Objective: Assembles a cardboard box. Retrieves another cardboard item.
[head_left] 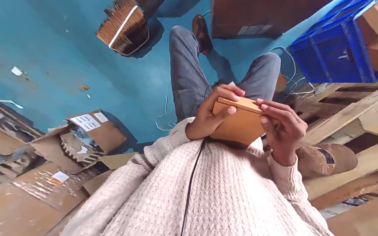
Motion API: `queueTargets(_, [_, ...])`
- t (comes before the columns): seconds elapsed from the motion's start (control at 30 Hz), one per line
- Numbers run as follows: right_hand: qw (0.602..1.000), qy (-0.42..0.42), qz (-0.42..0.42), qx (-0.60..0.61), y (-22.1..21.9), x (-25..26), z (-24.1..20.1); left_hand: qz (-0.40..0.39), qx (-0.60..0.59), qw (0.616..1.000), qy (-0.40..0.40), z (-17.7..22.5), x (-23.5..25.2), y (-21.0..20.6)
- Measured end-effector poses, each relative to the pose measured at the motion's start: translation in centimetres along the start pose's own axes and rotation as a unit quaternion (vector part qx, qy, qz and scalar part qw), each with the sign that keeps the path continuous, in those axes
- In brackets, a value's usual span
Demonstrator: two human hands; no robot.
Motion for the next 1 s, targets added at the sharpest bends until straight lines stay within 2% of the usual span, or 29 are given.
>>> queueTargets(0.13, [0.999,-0.024,0.009,0.027,-0.6,0.2,1.1,0.039,-0.004,0.998,0.052,-0.2,-0.3,-0.1])
queueTargets(0.3, [1.000,0.000,0.003,-0.004,-0.6,3.2,1.5,0.043,0.007,0.998,0.050,0.2,2.3,0.7])
queueTargets(0.43, [0.999,0.026,-0.008,-0.019,-0.4,4.5,0.7,0.043,-0.002,0.998,0.056,0.9,2.7,0.8])
queueTargets(0.67, [0.999,0.032,0.006,0.029,-2.3,2.6,1.8,0.105,-0.021,0.990,0.096,0.4,1.0,0.6])
queueTargets(0.8, [0.998,-0.017,-0.053,0.038,-2.3,2.5,1.6,0.131,-0.013,0.984,0.117,0.2,1.1,0.8])
queueTargets(0.93, [0.980,-0.125,-0.148,0.047,-0.3,4.0,1.9,0.145,-0.028,0.971,0.188,-0.4,1.8,1.3])
queueTargets(1.0, [0.983,-0.145,-0.096,0.056,1.1,5.5,3.1,0.123,0.001,0.968,0.221,-0.4,2.3,1.9])
Point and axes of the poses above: each hand's wrist, its own x-axis towards the middle knuckle, its own y-axis out of the back of the hand, z = x × y, the point moved 1 cm from there along x, towards the middle knuckle, and after that the axes turned 3 degrees about -y, right-handed, at the moved point
